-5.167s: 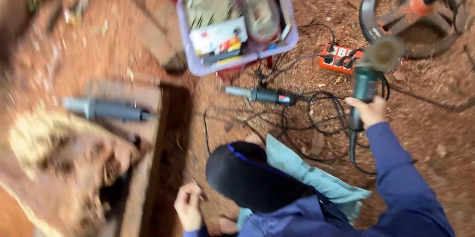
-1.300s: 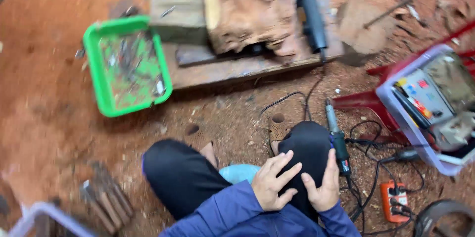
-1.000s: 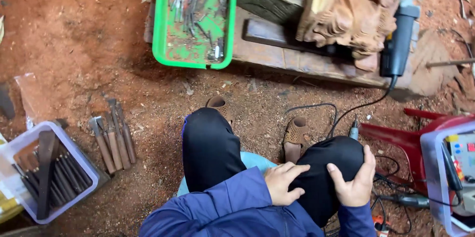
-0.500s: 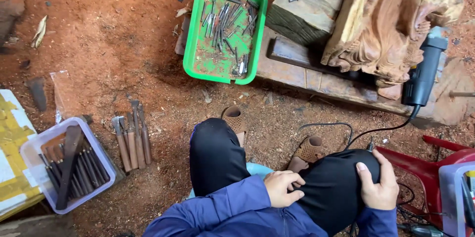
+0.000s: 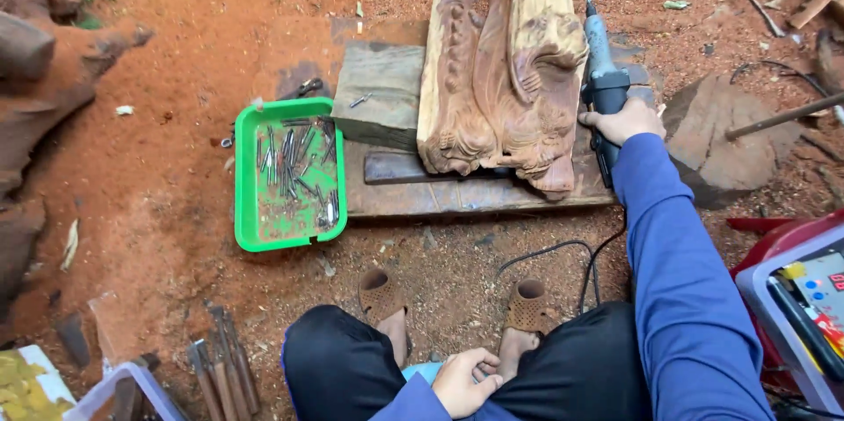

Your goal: Sharpening a small metal carving tool with an angle grinder and then organizing various chisels into a plastic tray.

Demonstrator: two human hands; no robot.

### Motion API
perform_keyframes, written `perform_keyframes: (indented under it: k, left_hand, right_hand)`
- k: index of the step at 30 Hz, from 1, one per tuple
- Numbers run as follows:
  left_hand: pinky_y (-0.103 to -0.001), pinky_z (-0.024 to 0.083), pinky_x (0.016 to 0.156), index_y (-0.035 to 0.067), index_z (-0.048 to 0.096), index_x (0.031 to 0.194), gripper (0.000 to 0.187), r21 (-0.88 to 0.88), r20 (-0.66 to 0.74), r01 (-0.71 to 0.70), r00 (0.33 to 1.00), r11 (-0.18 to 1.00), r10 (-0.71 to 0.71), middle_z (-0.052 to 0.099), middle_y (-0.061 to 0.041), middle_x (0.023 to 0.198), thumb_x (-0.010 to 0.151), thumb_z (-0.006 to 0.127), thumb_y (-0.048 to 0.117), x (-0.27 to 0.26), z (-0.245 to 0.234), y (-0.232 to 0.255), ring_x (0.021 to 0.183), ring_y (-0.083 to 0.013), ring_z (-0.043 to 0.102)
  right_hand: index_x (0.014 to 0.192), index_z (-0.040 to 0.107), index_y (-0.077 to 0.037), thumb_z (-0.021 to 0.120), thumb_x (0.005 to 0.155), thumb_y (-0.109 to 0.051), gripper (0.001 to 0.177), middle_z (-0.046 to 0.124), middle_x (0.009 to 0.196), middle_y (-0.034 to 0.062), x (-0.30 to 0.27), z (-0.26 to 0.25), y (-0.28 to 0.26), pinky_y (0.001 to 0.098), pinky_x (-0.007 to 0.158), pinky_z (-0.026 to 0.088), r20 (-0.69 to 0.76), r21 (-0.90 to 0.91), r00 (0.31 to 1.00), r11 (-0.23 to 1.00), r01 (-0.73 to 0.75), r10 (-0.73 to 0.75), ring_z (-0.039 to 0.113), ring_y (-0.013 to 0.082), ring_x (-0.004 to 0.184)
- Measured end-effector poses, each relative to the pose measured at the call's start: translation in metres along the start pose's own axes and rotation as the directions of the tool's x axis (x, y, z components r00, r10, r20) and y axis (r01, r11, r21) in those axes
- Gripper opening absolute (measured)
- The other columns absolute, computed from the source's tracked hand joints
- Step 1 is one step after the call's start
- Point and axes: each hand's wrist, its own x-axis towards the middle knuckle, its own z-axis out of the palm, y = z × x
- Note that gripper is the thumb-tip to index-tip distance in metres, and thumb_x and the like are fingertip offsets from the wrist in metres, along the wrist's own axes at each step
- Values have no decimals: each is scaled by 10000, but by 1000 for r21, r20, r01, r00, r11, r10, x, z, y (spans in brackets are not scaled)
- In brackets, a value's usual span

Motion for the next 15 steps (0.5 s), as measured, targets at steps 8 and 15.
perform_keyframes:
  k: [8,15]
  left_hand:
    - [-301,570,725,184,737,1074,231,25,-150,-306,940,952,306,734,29,906,858,724,264,-7,4,1,728,-111,674]
    - [-346,550,745,76,735,966,70,112,-356,-819,496,563,792,735,-97,894,958,666,87,-53,-70,67,788,-228,710]
  right_hand:
    - [1126,711,-102,872,703,-360,520,700,1034,96,1,18,56,408,781,541,-62,592,997,803,67,-38,653,258,891]
    - [1295,655,14,747,717,-200,622,749,1162,129,-171,1,130,485,853,641,-43,988,932,-154,-14,-359,750,349,882]
